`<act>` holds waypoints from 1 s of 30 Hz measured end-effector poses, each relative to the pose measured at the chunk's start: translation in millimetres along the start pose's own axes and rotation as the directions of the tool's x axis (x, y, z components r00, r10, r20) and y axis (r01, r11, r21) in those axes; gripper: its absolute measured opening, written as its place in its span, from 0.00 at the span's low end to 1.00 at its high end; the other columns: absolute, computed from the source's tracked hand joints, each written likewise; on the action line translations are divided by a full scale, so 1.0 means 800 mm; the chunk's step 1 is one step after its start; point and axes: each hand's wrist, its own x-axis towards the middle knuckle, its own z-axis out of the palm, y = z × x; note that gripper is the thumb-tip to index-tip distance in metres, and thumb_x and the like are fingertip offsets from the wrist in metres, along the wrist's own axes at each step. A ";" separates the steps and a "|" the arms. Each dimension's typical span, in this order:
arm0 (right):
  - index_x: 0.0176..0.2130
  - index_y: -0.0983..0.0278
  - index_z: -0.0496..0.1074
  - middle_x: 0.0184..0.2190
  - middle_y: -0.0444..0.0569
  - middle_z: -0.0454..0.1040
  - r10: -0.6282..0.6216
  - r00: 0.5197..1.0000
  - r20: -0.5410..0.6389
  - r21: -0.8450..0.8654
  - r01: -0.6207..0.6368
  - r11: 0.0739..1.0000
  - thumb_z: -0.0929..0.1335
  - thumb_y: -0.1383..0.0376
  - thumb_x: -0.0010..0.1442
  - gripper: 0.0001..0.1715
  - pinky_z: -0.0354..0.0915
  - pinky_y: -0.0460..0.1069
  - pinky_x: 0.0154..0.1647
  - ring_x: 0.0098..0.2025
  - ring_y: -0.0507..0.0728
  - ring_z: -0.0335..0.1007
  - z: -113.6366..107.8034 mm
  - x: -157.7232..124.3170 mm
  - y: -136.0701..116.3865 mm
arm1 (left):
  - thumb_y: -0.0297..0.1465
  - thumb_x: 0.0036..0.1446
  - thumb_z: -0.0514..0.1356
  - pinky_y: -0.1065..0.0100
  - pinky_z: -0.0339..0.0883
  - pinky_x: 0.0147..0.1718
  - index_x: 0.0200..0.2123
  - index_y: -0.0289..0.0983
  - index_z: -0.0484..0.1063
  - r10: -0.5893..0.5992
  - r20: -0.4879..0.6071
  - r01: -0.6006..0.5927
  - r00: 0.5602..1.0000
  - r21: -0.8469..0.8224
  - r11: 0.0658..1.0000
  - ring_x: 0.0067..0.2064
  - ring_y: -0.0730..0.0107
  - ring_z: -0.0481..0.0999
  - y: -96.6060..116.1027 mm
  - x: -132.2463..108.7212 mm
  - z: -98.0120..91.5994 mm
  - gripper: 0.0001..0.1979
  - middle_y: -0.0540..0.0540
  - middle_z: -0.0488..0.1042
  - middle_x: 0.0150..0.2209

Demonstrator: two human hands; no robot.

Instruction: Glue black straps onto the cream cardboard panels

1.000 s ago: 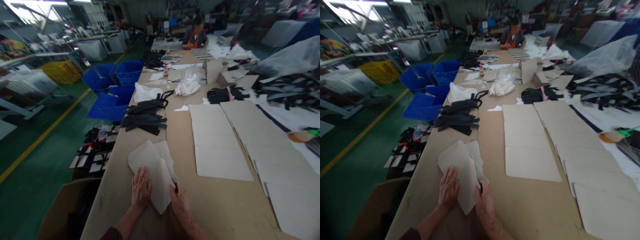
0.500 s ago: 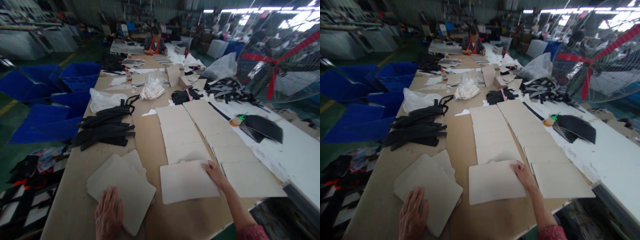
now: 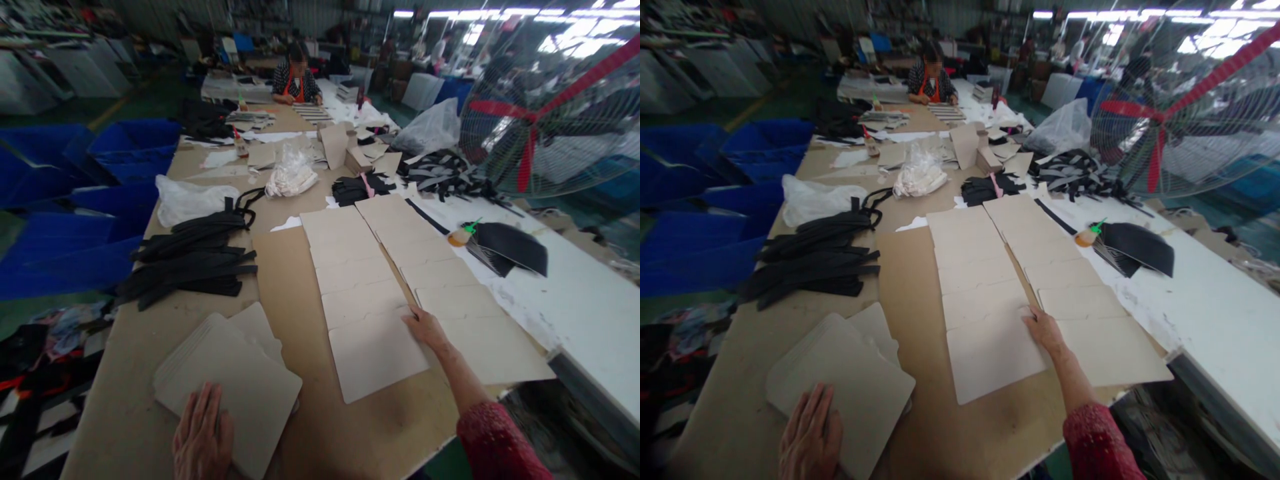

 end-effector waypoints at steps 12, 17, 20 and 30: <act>0.50 0.65 0.72 0.45 0.56 0.73 -0.451 0.892 0.020 0.160 0.443 0.882 0.61 0.59 0.63 0.21 0.69 0.55 0.45 0.40 0.59 0.72 0.108 -0.121 -0.144 | 0.28 0.64 0.51 0.47 0.57 0.62 0.67 0.41 0.55 -0.043 0.029 0.041 0.999 0.074 0.996 0.70 0.52 0.53 0.006 -0.009 -0.008 0.28 0.40 0.62 0.66; 0.46 0.63 0.74 0.45 0.56 0.73 -0.502 0.842 0.196 0.171 0.475 0.863 0.64 0.60 0.63 0.16 0.69 0.54 0.45 0.44 0.62 0.73 0.184 -0.217 -0.240 | 0.28 0.63 0.52 0.46 0.57 0.62 0.66 0.41 0.57 -0.059 0.033 0.057 0.998 0.042 0.997 0.70 0.51 0.53 0.008 -0.011 -0.010 0.28 0.41 0.62 0.66; 0.40 0.61 0.73 0.41 0.53 0.72 -0.499 0.849 0.173 0.131 0.482 0.866 0.62 0.62 0.66 0.11 0.68 0.52 0.40 0.39 0.59 0.72 0.180 -0.241 -0.260 | 0.28 0.63 0.51 0.46 0.56 0.63 0.66 0.40 0.56 -0.059 0.048 0.058 0.997 0.021 0.998 0.70 0.51 0.51 0.008 -0.011 -0.011 0.28 0.41 0.60 0.67; 0.36 0.59 0.73 0.35 0.50 0.74 -0.527 0.850 -0.007 0.293 0.506 0.811 0.60 0.65 0.66 0.13 0.65 0.52 0.43 0.40 0.58 0.69 0.187 -0.263 -0.275 | 0.29 0.64 0.51 0.48 0.55 0.63 0.66 0.40 0.56 -0.054 0.026 0.053 0.998 0.036 0.998 0.70 0.51 0.52 0.005 -0.012 -0.006 0.27 0.40 0.61 0.66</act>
